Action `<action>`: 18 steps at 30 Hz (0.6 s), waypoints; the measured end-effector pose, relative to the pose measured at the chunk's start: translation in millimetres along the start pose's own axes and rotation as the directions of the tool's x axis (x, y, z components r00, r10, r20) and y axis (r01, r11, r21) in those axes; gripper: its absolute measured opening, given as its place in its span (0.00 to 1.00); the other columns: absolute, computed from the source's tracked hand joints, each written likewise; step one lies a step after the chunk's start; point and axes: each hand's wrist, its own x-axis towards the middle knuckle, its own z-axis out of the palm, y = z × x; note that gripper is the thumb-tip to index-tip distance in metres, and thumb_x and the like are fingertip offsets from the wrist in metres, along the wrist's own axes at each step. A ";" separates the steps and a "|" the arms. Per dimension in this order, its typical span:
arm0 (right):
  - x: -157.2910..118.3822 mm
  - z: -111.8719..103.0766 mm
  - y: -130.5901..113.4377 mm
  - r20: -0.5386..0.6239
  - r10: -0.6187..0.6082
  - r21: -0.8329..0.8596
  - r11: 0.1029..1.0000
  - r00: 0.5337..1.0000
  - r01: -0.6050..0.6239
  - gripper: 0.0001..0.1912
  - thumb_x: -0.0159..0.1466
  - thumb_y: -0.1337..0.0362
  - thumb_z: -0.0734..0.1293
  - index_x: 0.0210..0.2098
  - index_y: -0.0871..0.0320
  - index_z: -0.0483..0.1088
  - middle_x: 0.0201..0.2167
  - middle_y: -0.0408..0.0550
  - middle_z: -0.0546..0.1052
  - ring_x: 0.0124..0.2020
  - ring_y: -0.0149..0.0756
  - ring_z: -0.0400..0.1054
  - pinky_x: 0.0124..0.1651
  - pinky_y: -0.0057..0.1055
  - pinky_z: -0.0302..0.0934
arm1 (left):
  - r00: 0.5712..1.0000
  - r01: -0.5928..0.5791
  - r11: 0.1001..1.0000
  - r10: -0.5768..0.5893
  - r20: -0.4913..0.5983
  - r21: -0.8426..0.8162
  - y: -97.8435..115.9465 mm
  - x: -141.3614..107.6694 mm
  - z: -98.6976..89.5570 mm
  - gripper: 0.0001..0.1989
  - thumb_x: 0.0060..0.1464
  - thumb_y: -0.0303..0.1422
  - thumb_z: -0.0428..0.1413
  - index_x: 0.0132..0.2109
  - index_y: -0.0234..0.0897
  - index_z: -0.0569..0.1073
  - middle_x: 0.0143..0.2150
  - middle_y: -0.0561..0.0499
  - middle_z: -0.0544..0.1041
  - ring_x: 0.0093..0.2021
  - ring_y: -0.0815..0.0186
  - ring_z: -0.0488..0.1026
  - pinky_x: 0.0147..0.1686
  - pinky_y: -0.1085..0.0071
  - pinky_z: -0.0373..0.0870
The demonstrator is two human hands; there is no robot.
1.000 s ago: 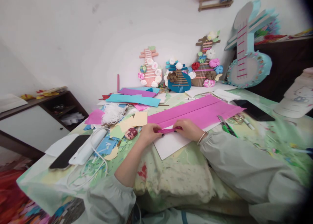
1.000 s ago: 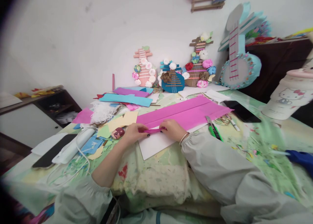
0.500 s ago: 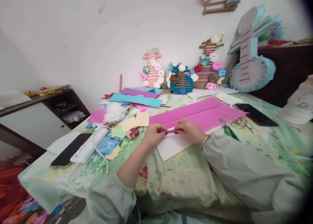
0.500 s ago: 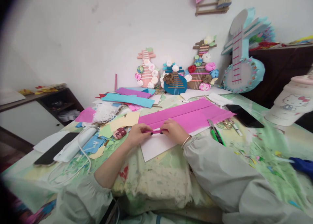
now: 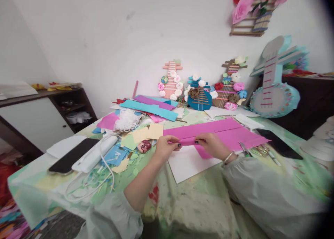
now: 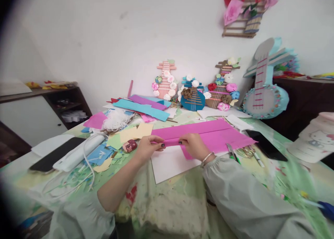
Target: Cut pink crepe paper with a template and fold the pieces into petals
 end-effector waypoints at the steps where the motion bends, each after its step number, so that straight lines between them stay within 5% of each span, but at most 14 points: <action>1: 8.8 -5.4 5.8 0.011 0.046 0.001 0.999 0.999 -0.046 0.11 0.59 0.75 0.64 0.30 0.58 0.77 0.28 0.46 0.79 0.30 0.36 0.69 0.35 0.30 0.58 | 1.000 0.005 1.000 -0.005 -0.024 -0.013 0.0 0.6 0.4 0.06 0.45 0.22 0.62 0.35 0.27 0.75 0.31 0.48 0.77 0.28 0.68 0.77 0.32 0.71 0.78; 4: 44.1 -19.7 30.3 0.036 0.219 0.023 0.975 0.975 -0.220 0.08 0.59 0.75 0.65 0.29 0.61 0.76 0.29 0.46 0.77 0.33 0.36 0.70 0.39 0.31 0.61 | 0.998 0.025 0.999 -0.026 -0.054 -0.029 0.6 -0.5 3.6 0.06 0.48 0.20 0.58 0.36 0.28 0.74 0.30 0.49 0.76 0.27 0.69 0.77 0.31 0.74 0.77; 6: 71.4 -22.3 49.1 0.060 0.345 0.051 0.936 0.937 -0.348 0.06 0.63 0.67 0.66 0.37 0.63 0.73 0.36 0.48 0.76 0.36 0.36 0.70 0.41 0.35 0.65 | 0.999 0.041 0.999 -0.042 -0.026 -0.022 0.9 -4.4 8.4 0.06 0.48 0.19 0.57 0.35 0.29 0.74 0.30 0.50 0.76 0.25 0.70 0.77 0.26 0.77 0.75; 8: 98.0 -17.7 66.6 0.087 0.445 0.094 0.887 0.891 -0.452 0.14 0.66 0.60 0.63 0.48 0.61 0.68 0.46 0.50 0.72 0.43 0.37 0.70 0.44 0.39 0.67 | 0.998 0.057 0.998 -0.057 0.028 -0.006 0.3 -9.9 15.1 0.06 0.48 0.18 0.56 0.34 0.29 0.74 0.30 0.50 0.76 0.23 0.70 0.76 0.21 0.79 0.72; 12: 142.3 3.9 94.2 0.099 0.565 0.181 0.799 0.819 -0.573 0.18 0.65 0.59 0.64 0.51 0.63 0.66 0.50 0.55 0.70 0.46 0.41 0.68 0.47 0.41 0.66 | 0.988 0.067 0.997 -0.071 0.136 0.030 -4.8 -20.2 27.9 0.08 0.48 0.19 0.54 0.35 0.31 0.75 0.29 0.51 0.76 0.21 0.71 0.74 0.19 0.79 0.68; 15: 165.0 19.3 109.7 0.109 0.563 0.237 0.786 0.820 -0.571 0.17 0.66 0.59 0.64 0.52 0.60 0.66 0.50 0.53 0.70 0.46 0.40 0.68 0.47 0.42 0.66 | 0.977 0.014 0.992 -0.040 0.209 0.125 -9.8 -25.5 33.9 0.10 0.49 0.20 0.53 0.36 0.33 0.75 0.32 0.51 0.76 0.22 0.73 0.74 0.22 0.80 0.67; 18: 178.5 29.3 122.5 0.116 0.483 0.315 0.811 0.868 -0.493 0.17 0.66 0.60 0.64 0.52 0.60 0.66 0.50 0.53 0.70 0.46 0.40 0.68 0.47 0.42 0.66 | 0.955 0.039 0.989 -0.079 0.284 0.143 -14.6 -30.6 38.0 0.11 0.48 0.20 0.52 0.37 0.33 0.76 0.34 0.50 0.76 0.22 0.73 0.75 0.22 0.80 0.66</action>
